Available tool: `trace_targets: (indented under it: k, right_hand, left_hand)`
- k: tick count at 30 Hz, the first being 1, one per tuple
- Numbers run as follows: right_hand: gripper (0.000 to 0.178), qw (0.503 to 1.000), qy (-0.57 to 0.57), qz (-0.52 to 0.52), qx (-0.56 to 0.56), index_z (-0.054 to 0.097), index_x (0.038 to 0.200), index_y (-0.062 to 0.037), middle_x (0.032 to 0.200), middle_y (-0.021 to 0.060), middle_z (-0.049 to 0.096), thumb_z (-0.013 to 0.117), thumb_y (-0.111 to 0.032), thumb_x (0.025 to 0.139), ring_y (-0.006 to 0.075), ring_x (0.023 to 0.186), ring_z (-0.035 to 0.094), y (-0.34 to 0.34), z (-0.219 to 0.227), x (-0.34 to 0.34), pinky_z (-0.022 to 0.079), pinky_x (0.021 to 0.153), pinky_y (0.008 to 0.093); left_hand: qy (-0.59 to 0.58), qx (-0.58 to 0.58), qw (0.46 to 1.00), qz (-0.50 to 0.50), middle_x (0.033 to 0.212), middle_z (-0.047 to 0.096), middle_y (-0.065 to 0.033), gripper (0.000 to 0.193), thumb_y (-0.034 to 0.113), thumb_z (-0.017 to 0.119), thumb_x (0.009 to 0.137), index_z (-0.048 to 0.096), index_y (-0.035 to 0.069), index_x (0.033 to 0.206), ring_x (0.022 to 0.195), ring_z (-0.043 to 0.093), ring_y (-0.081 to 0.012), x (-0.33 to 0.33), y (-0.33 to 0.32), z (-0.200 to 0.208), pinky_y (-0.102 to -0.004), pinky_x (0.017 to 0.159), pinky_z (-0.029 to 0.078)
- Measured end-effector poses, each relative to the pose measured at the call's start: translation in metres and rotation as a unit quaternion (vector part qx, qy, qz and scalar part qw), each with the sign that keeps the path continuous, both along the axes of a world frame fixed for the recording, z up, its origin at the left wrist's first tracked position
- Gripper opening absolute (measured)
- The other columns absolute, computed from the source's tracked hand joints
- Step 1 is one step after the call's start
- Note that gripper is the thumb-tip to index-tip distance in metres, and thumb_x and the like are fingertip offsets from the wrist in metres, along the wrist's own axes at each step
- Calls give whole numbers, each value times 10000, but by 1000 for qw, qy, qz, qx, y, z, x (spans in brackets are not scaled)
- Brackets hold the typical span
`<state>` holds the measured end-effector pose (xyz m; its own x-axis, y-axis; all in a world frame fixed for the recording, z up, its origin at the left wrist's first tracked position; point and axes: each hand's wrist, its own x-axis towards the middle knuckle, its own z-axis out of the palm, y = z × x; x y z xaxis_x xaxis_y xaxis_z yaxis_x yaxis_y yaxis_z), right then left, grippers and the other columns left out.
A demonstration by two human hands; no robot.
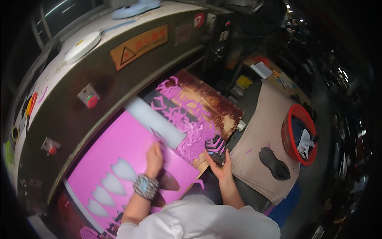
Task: The person places a large sheet of pink fabric on a cutting machine, aligns it, and uses a handheld blade to cut multiple identical shapes. The cut pieces are gathered and placed into a plastic bag on a nearby table.
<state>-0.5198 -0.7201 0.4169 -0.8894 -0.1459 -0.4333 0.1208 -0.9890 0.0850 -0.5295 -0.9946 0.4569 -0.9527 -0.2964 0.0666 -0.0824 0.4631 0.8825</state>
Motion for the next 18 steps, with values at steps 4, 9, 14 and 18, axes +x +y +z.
trace_targets:
  k: [4, 9, 14, 18]
  right_hand:
    - [615, 1000, -18, 6, 8, 415, 1326, 11, 1362, 286, 341, 664, -315, 868, 434, 1290, 329, 3, -3, 5, 366, 1078, 508]
    - [410, 988, 1, 33, 154, 508, 1250, -24, 1229, 173, 553, 584, -265, 927, 351, 1147, 523, 1, 30, 11, 421, 1021, 516]
    - [556, 875, 200, 144, 418, 390, 1342, 4, 1209, 190, 548, 647, -47, 851, 288, 1079, 577, -50, 66, -3, 489, 939, 364]
    - [808, 714, 361, 112, 589, 302, 1406, -10, 1296, 182, 482, 713, 84, 717, 248, 1125, 540, -133, 82, -35, 457, 961, 318]
  left_hand:
    - [32, 93, 979, -180, 723, 570, -113, 318, 197, 400, 1009, 575, -12, 846, 670, 528, -171, 42, 42, 21, -312, 655, 454]
    - [34, 121, 992, -10, 758, 618, -55, 379, 215, 362, 1018, 614, 4, 830, 709, 555, -130, 76, -10, 39, -278, 658, 450]
    - [60, 180, 968, 167, 762, 587, -45, 335, 231, 381, 1023, 563, 21, 835, 717, 529, -115, 126, -85, 29, -265, 680, 441]
    - [146, 395, 876, 235, 717, 547, -60, 283, 242, 376, 1024, 507, 35, 884, 697, 527, -144, 167, -129, 31, -270, 656, 448]
